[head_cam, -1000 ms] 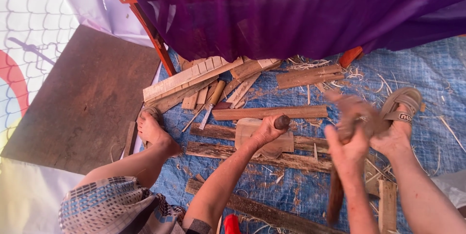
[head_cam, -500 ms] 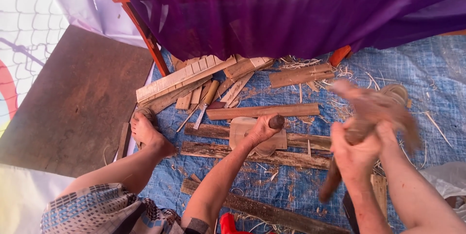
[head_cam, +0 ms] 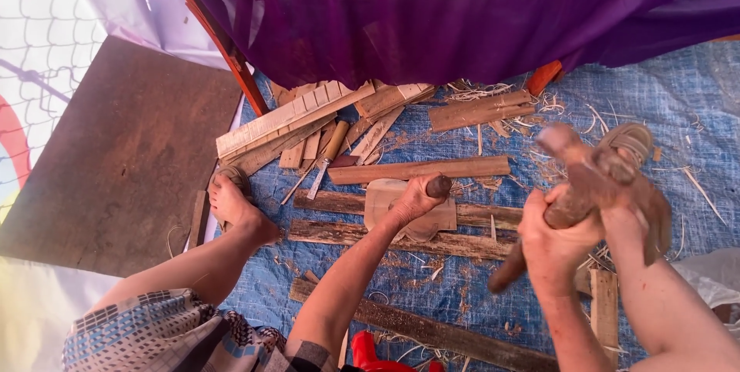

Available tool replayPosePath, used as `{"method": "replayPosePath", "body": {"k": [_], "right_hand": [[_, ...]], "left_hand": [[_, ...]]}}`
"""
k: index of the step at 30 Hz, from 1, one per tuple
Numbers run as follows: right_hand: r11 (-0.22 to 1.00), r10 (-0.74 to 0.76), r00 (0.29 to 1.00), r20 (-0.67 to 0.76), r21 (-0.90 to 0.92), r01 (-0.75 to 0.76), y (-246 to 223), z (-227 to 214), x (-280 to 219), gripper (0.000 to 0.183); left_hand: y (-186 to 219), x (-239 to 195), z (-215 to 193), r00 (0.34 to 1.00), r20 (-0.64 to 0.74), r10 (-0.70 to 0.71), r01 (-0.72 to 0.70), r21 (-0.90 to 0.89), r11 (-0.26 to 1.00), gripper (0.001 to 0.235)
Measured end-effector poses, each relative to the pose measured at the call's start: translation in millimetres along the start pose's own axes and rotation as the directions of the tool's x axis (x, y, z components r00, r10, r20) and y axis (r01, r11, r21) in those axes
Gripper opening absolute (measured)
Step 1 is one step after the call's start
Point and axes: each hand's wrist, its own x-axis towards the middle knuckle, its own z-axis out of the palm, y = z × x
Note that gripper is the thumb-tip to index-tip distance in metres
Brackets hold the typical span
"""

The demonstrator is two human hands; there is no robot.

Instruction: The person carves a wooden piece shaped like a guitar using a chisel and hammer. They repeatedly strike the chisel to remove wood shavings and refine the shape, occasionally rotating the piece to work on different areas.

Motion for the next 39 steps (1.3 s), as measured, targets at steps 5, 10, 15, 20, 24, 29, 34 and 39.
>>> {"method": "replayPosePath", "body": {"k": [5,10,15,20,24,29,34,39], "right_hand": [[0.773,0.612,0.675,0.412,-0.491,-0.402,32,26,-34,0.042],[0.972,0.224,0.927,0.299,-0.139,-0.19,5,4,-8,0.009],[0.992,-0.013,0.999,-0.047,0.122,0.018,-46,0,9,0.02],[0.847,0.448,0.774,0.447,-0.49,-0.208,-34,7,-16,0.017],[0.975,0.221,0.948,0.229,-0.061,-0.213,5,0,-20,0.003],[0.968,0.246,0.949,0.196,-0.099,-0.23,13,12,-29,0.01],[0.795,0.572,0.763,0.3,-0.433,-0.426,85,24,-67,0.022],[0.734,0.66,0.741,0.126,-0.317,-0.6,152,22,-90,0.025]], "left_hand": [[19,-8,-12,0.998,-0.023,-0.058,0.057,-0.025,0.998,0.02],[36,-8,-9,0.999,-0.004,-0.032,0.032,0.018,0.999,0.021],[36,-4,-9,0.999,-0.013,-0.037,0.036,-0.009,0.999,0.023],[45,-18,-20,0.997,0.017,-0.078,0.079,-0.075,0.994,0.023],[14,-9,-10,0.998,-0.005,-0.064,0.064,0.001,0.998,0.025],[11,-3,-9,1.0,0.007,-0.019,0.018,0.019,1.0,0.024],[35,-12,-21,1.0,0.002,-0.004,0.004,0.022,1.0,0.024],[37,-14,-25,0.998,0.028,-0.063,0.06,0.104,0.993,0.029]]}}
